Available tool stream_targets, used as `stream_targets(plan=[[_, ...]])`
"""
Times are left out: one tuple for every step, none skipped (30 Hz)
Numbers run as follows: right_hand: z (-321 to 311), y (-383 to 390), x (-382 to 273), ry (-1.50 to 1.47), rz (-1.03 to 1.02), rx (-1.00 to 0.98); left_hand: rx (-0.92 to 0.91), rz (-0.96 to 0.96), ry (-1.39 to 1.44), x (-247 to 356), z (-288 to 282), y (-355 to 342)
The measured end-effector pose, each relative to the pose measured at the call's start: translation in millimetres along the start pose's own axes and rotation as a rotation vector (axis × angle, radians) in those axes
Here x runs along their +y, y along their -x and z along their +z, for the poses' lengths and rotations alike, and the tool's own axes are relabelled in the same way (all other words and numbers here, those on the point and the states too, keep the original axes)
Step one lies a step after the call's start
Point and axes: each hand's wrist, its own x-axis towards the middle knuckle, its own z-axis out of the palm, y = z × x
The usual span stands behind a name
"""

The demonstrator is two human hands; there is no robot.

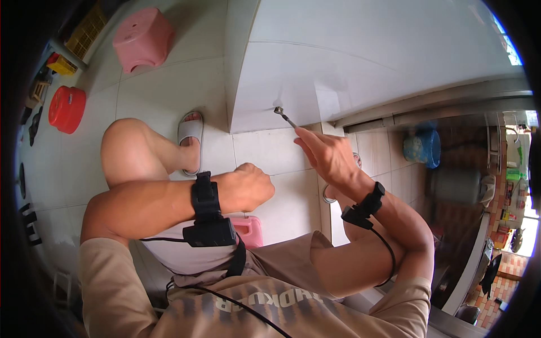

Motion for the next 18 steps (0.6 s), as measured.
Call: stream_targets(plan=[[-4.4, 1.5, -0.8, -0.015, -0.04, 0.091, -0.152, -0.016, 0.016, -0.5, -7.8, -6.6], [-8.7, -0.4, -1.3, -0.03, -0.081, 0.182, -0.305, -0.033, 0.032, -2.7, -13.2, -10.6], [-12.4, -1.2, -5.5, -0.041, -0.099, 0.231, -0.309, -0.031, 0.038, -2.6, -9.6, -9.2], [-11.9, -0.7, -5.5, -0.045, -0.094, 0.228, -0.243, -0.024, 0.045, -4.2, -4.1, -6.1], [-11.0, -1.3, -3.9, -0.034, -0.095, 0.213, -0.176, -0.016, 0.053, -4.5, 0.0, -3.7], [-10.9, -2.4, -2.4, -0.019, -0.091, 0.201, -0.181, -0.009, 0.055, -3.7, 0.8, -1.8], [-4.4, 0.9, 5.8, 0.022, -0.022, 0.139, -0.136, -0.02, 0.012, -2.2, 1.5, -0.2], [-6.5, 6.8, 6.7, 0.021, -0.013, 0.139, -0.09, -0.03, -0.032, -0.4, 1.8, 0.7], [-8.8, 8.1, 9.0, 0.016, -0.047, 0.185, -0.09, -0.029, -0.035, -1.1, -0.4, -1.4], [-10.6, 8.1, 9.2, 0.01, -0.081, 0.231, -0.153, -0.023, -0.013, -0.9, -4.2, -4.7], [-13.1, 8.3, 6.7, 0.006, -0.096, 0.298, -0.215, -0.017, 0.009, -1.9, -6.5, -6.8], [-15.2, 6.9, 4.3, 0.002, -0.095, 0.297, -0.218, -0.018, 0.012, -1.4, -3.9, -5.0], [-16.7, 4.3, 2.9, 0.016, -0.099, 0.297, -0.157, -0.012, -0.005, -2.3, 0.6, -2.2], [-17.0, 2.6, 3.3, 0.031, -0.102, 0.296, -0.096, -0.006, -0.021, -2.5, 3.8, -0.7], [-11.9, 5.8, 9.5, 0.028, -0.094, 0.296, -0.102, 0.0, -0.018, -1.6, 5.9, -0.5], [-5.9, 10.6, 19.7, 0.077, -0.008, 0.168, -0.118, -0.014, -0.031, -1.9, 6.9, -1.0], [-2.8, 16.8, 26.2, 0.124, 0.077, 0.04, -0.135, -0.028, -0.045, -1.6, 7.4, -1.2], [-5.8, 16.8, 26.3, 0.123, 0.075, 0.044, -0.136, -0.03, -0.049, -1.8, 4.1, -3.1]])
